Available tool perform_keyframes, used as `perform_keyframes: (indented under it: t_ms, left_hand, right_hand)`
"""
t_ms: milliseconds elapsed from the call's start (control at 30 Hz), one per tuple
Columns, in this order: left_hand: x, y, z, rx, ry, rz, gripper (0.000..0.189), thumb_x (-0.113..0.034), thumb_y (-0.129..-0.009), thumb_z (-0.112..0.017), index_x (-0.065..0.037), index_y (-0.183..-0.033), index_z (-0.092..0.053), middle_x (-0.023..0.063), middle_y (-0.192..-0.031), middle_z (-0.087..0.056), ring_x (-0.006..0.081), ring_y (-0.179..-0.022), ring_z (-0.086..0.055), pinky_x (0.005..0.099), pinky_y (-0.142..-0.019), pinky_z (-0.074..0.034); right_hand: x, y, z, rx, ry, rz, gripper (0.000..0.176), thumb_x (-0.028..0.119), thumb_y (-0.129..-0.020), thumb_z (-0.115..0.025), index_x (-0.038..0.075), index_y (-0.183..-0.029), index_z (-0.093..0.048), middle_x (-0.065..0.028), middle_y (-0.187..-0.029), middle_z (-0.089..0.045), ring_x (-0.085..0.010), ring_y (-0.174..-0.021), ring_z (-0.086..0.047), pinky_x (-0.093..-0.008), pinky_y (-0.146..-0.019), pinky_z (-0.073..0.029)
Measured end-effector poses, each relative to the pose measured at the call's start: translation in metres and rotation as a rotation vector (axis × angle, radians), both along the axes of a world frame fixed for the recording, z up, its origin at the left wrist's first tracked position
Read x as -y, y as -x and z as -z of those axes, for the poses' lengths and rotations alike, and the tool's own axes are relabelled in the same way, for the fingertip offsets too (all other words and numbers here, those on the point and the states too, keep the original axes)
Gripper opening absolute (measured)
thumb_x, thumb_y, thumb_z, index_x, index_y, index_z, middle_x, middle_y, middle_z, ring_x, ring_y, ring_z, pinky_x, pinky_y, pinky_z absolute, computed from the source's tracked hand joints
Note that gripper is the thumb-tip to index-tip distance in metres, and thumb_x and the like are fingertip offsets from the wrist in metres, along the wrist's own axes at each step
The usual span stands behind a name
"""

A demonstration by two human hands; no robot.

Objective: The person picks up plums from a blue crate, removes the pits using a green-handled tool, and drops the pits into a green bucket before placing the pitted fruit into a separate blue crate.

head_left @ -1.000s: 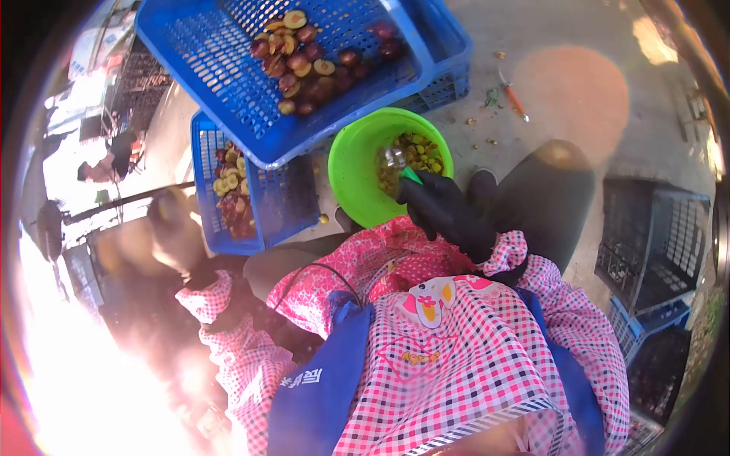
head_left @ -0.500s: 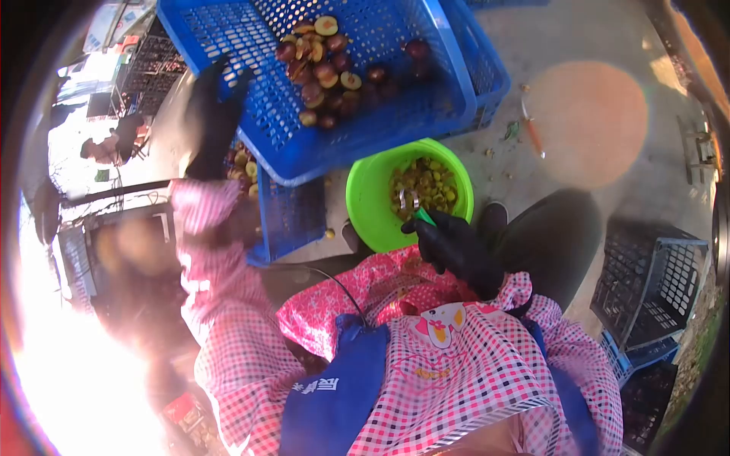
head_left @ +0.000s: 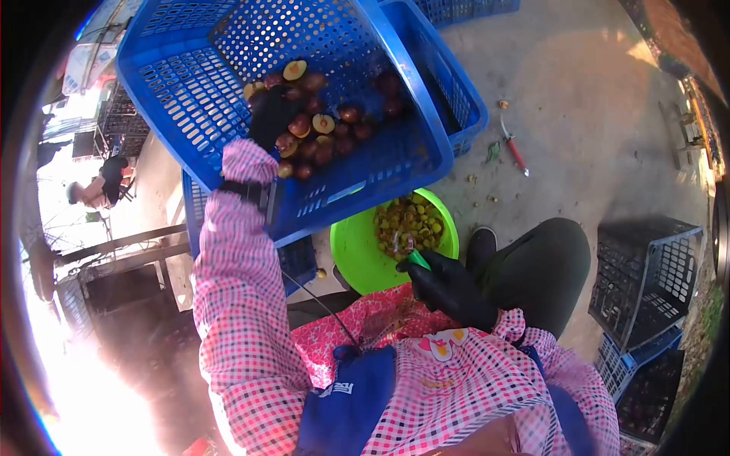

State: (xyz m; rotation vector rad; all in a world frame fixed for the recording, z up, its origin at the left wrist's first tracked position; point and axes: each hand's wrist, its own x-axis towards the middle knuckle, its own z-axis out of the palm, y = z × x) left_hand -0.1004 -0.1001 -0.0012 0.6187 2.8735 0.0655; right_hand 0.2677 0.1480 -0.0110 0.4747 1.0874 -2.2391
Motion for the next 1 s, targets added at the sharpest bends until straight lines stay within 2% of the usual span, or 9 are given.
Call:
perform_keyframes:
  t_ms: [67, 200, 567, 633, 700, 767, 833, 967, 1000]
  left_hand:
    - [-0.047, -0.073, -0.043, 0.540, -0.833, -0.467, 0.041, -0.038, -0.092, -0.057, -0.009, -0.120, -0.056, 0.0104, -0.095, -0.068, 0.0221, -0.074, -0.065, 0.0337, -0.064, -0.050]
    - [-0.098, -0.207, -0.068, 0.765, -1.533, -0.791, 0.037, -0.042, -0.092, -0.056, -0.010, -0.110, -0.059, 0.0055, -0.086, -0.066, 0.0173, -0.064, -0.058, 0.0271, -0.055, -0.043]
    - [-0.103, -0.332, -0.019, 0.992, -1.573, -0.885, 0.042, -0.042, -0.101, -0.039, -0.006, -0.114, -0.056, 0.0083, -0.087, -0.063, 0.0188, -0.068, -0.062, 0.0324, -0.060, -0.048]
    - [-0.104, -0.342, -0.034, 0.769, -1.424, -0.324, 0.046, -0.043, -0.101, -0.038, -0.004, -0.117, -0.055, 0.0098, -0.085, -0.062, 0.0192, -0.068, -0.062, 0.0327, -0.064, -0.051]
    - [-0.099, -0.339, -0.026, 0.852, -1.434, -0.386, 0.048, -0.045, -0.101, -0.037, -0.004, -0.117, -0.055, 0.0101, -0.085, -0.062, 0.0187, -0.067, -0.062, 0.0320, -0.064, -0.050]
    - [-0.100, -0.338, -0.028, 0.927, -1.444, -0.452, 0.050, -0.047, -0.101, -0.037, -0.003, -0.117, -0.054, 0.0103, -0.085, -0.062, 0.0182, -0.067, -0.062, 0.0312, -0.064, -0.050]
    - [-0.105, -0.340, -0.030, 0.042, -0.776, -0.037, 0.054, -0.053, -0.099, -0.038, -0.005, -0.117, -0.054, 0.0085, -0.086, -0.062, 0.0159, -0.066, -0.060, 0.0289, -0.062, -0.049]
    - [-0.106, -0.337, -0.020, 0.002, -0.899, -0.026, 0.055, -0.057, -0.096, -0.043, -0.008, -0.116, -0.056, 0.0060, -0.088, -0.062, 0.0138, -0.065, -0.059, 0.0274, -0.057, -0.047]
    - [-0.105, -0.336, -0.015, 0.476, -1.367, -0.360, 0.055, -0.058, -0.095, -0.044, -0.008, -0.115, -0.056, 0.0053, -0.090, -0.062, 0.0141, -0.067, -0.059, 0.0269, -0.056, -0.047]
  right_hand:
    - [0.008, -0.007, 0.004, -0.238, -0.235, 0.188, 0.030, 0.031, -0.095, -0.057, 0.006, -0.112, -0.061, -0.0047, -0.063, -0.057, -0.0119, -0.049, -0.050, -0.0269, -0.051, -0.040]
    - [-0.019, 0.002, -0.036, -0.605, -1.021, -0.031, 0.041, 0.030, -0.087, -0.067, 0.004, -0.117, -0.059, -0.0167, -0.094, -0.067, -0.0264, -0.083, -0.068, -0.0360, -0.071, -0.052]
    - [-0.003, -0.016, 0.014, -0.713, -0.755, 0.171, 0.033, 0.036, -0.092, -0.059, 0.004, -0.100, -0.062, -0.0176, -0.075, -0.065, -0.0338, -0.065, -0.064, -0.0412, -0.059, -0.049]
    - [-0.005, -0.007, 0.010, -0.582, -0.580, 0.120, 0.033, 0.036, -0.093, -0.058, 0.004, -0.101, -0.062, -0.0183, -0.076, -0.065, -0.0335, -0.067, -0.064, -0.0400, -0.060, -0.049]
    - [-0.013, -0.009, -0.003, -0.375, -0.331, 0.028, 0.034, 0.035, -0.094, -0.058, 0.002, -0.101, -0.061, -0.0201, -0.080, -0.063, -0.0312, -0.072, -0.064, -0.0368, -0.063, -0.048]
    - [-0.010, -0.020, -0.009, -0.668, -0.599, 0.220, 0.034, 0.035, -0.093, -0.058, 0.003, -0.100, -0.061, -0.0196, -0.077, -0.063, -0.0325, -0.069, -0.064, -0.0386, -0.062, -0.049]
    - [-0.009, -0.023, -0.006, -0.972, -0.856, 0.418, 0.033, 0.035, -0.093, -0.058, 0.003, -0.099, -0.061, -0.0192, -0.074, -0.063, -0.0337, -0.067, -0.064, -0.0403, -0.060, -0.049]
    - [-0.007, -0.026, 0.007, -0.843, -0.916, 0.114, 0.033, 0.036, -0.093, -0.057, 0.004, -0.095, -0.061, -0.0183, -0.067, -0.063, -0.0385, -0.060, -0.062, -0.0468, -0.056, -0.049]
    - [-0.007, -0.025, 0.007, -0.850, -0.959, 0.105, 0.033, 0.037, -0.092, -0.058, 0.004, -0.094, -0.061, -0.0182, -0.065, -0.062, -0.0397, -0.058, -0.061, -0.0486, -0.055, -0.049]
